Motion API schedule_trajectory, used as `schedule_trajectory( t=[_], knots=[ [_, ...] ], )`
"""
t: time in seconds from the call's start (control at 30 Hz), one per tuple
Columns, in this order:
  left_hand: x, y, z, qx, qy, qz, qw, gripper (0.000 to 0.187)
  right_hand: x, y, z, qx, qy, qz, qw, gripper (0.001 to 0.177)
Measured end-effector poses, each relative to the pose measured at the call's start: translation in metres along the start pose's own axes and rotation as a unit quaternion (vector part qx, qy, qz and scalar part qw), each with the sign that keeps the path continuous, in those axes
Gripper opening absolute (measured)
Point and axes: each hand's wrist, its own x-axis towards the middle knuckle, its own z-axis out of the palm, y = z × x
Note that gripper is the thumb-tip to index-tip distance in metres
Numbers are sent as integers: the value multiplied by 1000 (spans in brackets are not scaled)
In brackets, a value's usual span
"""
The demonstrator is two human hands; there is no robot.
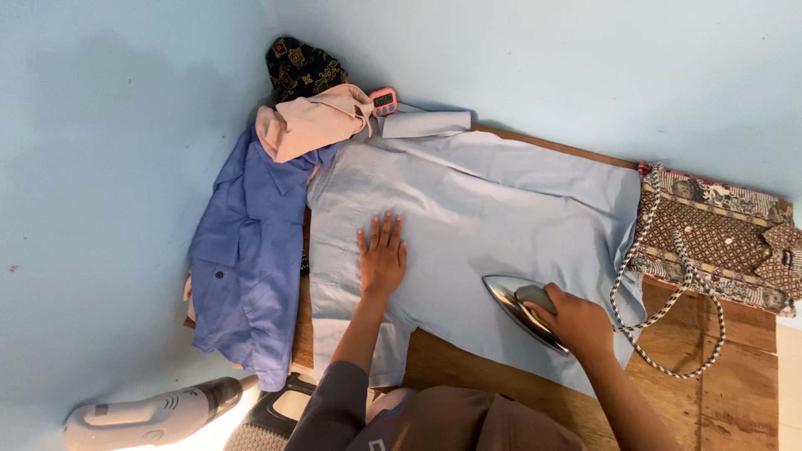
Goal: The person irons a light blue shirt on a wooden table using a handheld iron. They smooth the fabric with their hands, move the iron across the front and sleeves, and fold the shirt into a neat stack at the end.
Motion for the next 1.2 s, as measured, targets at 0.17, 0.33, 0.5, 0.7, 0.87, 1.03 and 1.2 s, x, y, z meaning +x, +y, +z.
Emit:
schedule_trajectory(
  t=[0.17,0.33,0.5,0.7,0.87,1.03,1.2],
  knots=[
    [1,-1,8,14,-8,-4,1000,60,6,-18,7,53,35,-85,994,52],
    [-1,-4,13,18,4,0,1000,59,30,-101,19,9,-65,-194,979,54],
    [-1,-5,13,12,-5,-4,1000,58,7,-85,20,42,-28,-218,975,51],
    [-19,7,4,42,-22,17,999,58,-42,-2,12,-3,-97,-122,988,48],
    [-65,41,-3,16,-56,78,995,58,-28,-21,18,4,-29,-180,983,52],
    [-68,42,-22,22,-53,55,997,59,-21,-39,23,2,-55,-189,981,55],
    [-66,44,-24,51,-67,51,995,59,-59,33,11,8,21,-179,984,52]
  ],
)
